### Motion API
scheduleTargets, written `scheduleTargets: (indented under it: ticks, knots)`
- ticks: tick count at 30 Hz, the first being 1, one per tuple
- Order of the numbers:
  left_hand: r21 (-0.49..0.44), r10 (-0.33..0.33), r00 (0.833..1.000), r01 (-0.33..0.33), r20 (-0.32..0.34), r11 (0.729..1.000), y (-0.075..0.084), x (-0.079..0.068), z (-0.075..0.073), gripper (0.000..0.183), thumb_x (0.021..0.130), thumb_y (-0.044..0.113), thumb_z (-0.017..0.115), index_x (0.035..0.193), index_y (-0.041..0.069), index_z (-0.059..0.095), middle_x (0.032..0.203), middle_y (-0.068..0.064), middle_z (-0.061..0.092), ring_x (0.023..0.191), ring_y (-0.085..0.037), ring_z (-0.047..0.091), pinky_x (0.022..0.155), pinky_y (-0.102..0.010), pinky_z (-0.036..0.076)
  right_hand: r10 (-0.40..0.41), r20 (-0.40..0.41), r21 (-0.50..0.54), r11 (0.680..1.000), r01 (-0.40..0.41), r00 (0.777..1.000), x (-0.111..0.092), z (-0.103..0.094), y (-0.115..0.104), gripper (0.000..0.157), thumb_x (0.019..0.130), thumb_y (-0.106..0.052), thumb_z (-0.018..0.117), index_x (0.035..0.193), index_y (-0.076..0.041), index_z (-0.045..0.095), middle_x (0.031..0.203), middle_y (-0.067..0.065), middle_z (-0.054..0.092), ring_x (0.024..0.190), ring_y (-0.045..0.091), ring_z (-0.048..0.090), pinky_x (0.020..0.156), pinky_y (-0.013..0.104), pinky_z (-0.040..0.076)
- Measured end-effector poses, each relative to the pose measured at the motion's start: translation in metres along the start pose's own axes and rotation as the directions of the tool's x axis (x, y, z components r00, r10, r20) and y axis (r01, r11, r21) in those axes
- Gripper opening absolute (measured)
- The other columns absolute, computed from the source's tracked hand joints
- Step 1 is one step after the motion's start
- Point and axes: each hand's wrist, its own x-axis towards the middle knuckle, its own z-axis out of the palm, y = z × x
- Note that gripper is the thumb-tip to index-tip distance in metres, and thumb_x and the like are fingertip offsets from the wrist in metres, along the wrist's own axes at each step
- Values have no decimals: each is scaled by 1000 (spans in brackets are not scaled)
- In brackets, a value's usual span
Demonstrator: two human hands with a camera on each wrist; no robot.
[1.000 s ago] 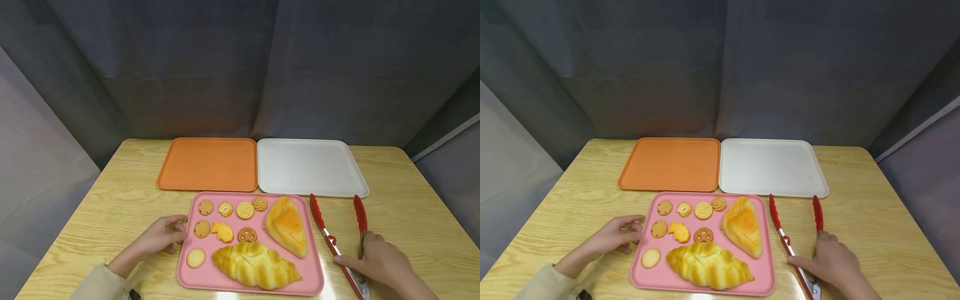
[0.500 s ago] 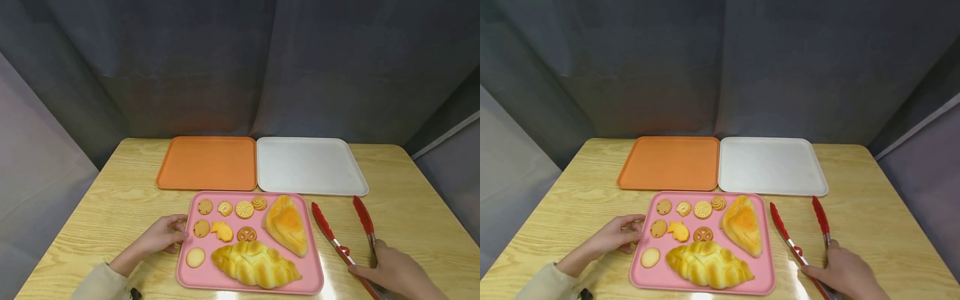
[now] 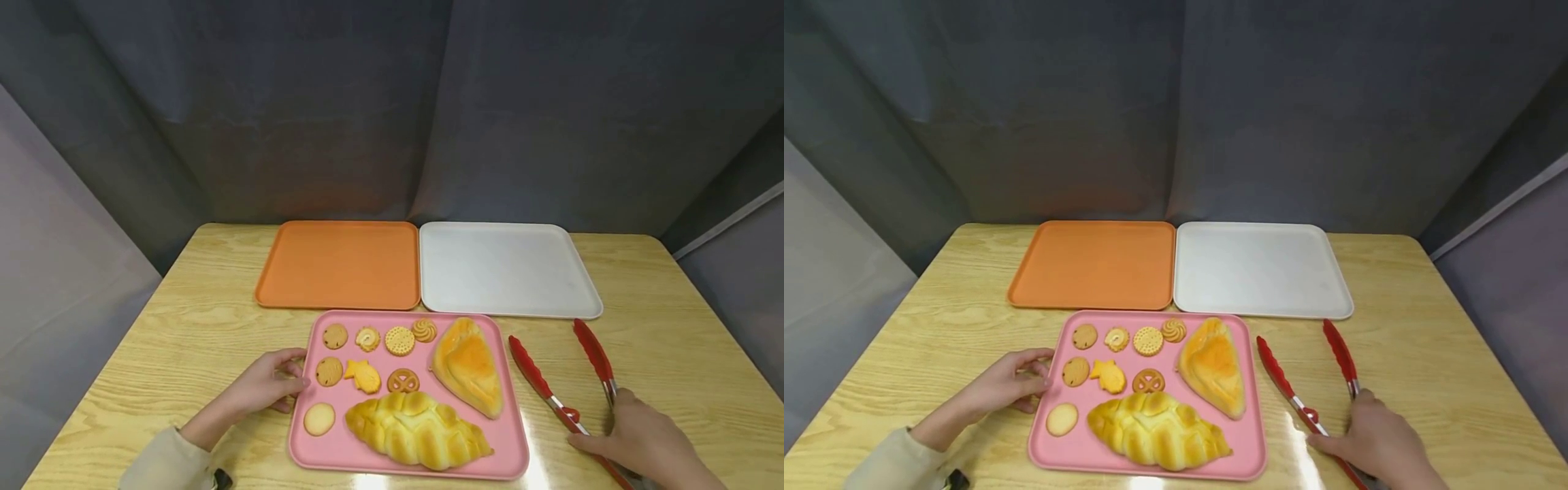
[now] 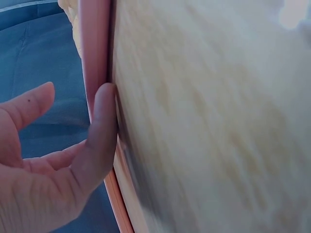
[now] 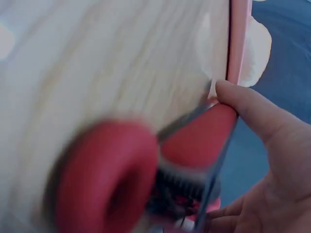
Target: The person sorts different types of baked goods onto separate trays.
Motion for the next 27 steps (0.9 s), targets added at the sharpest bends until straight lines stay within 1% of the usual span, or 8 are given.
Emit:
scheduleTargets:
  ticks: [3,8,10,12,15,19,22,27]
  knots:
    - [-9,7,1000,-7,2,1000,-1,1,0,62,85,7,61,134,-13,29,92,-14,50,67,-19,59,53,-36,55,17,-2,17,1000,-17,1000,-1,-2,3,86,58,-63,71,91,12,45,68,6,43,57,20,44,49,33,39]
    - [-33,3,1000,-3,5,999,-2,1,0,59,85,5,60,133,-13,31,91,-14,48,68,-19,59,52,-35,55,1,-33,34,999,0,999,-3,-7,12,99,61,-52,75,114,21,33,87,25,46,68,31,50,56,46,47]
    - [-35,3,1000,-3,7,999,-2,1,0,58,85,4,60,132,-12,31,91,-14,47,69,-19,59,53,-35,55,-11,-52,39,999,13,999,-3,-8,16,102,62,-48,75,119,22,28,96,33,45,72,36,52,59,51,47]
    - [-32,7,1000,-6,9,999,-2,2,0,58,85,4,60,132,-12,31,91,-14,47,70,-19,59,53,-35,55,-9,-60,42,999,12,998,-3,-8,17,103,62,-48,74,120,22,25,100,34,44,75,38,52,59,52,47]
    - [-32,7,1000,-7,16,999,-2,2,0,59,85,4,60,133,-12,30,91,-14,47,70,-19,60,54,-35,55,17,-67,33,999,-15,998,-4,-8,17,108,64,-60,69,120,22,25,96,31,47,72,35,52,57,49,47]
    - [-37,1,1000,-1,20,999,-2,2,0,59,85,4,60,133,-12,30,91,-13,47,70,-19,59,53,-35,55,92,-29,35,995,-91,995,-5,-10,13,113,62,-75,59,114,22,28,79,18,47,64,27,50,52,41,45]
    - [-33,13,1000,-13,20,999,-1,1,1,60,85,4,60,133,-13,29,90,-13,47,69,-18,59,53,-35,55,126,-26,45,991,-124,992,-8,-13,9,108,63,-75,58,108,19,32,69,9,42,59,22,46,48,35,39]
    - [-22,27,1000,-27,11,999,1,0,2,60,85,5,60,133,-15,29,90,-13,48,65,-18,58,52,-36,55,138,-87,62,989,-133,987,-16,-20,5,104,64,-74,58,111,16,35,68,7,42,60,22,45,47,32,36]
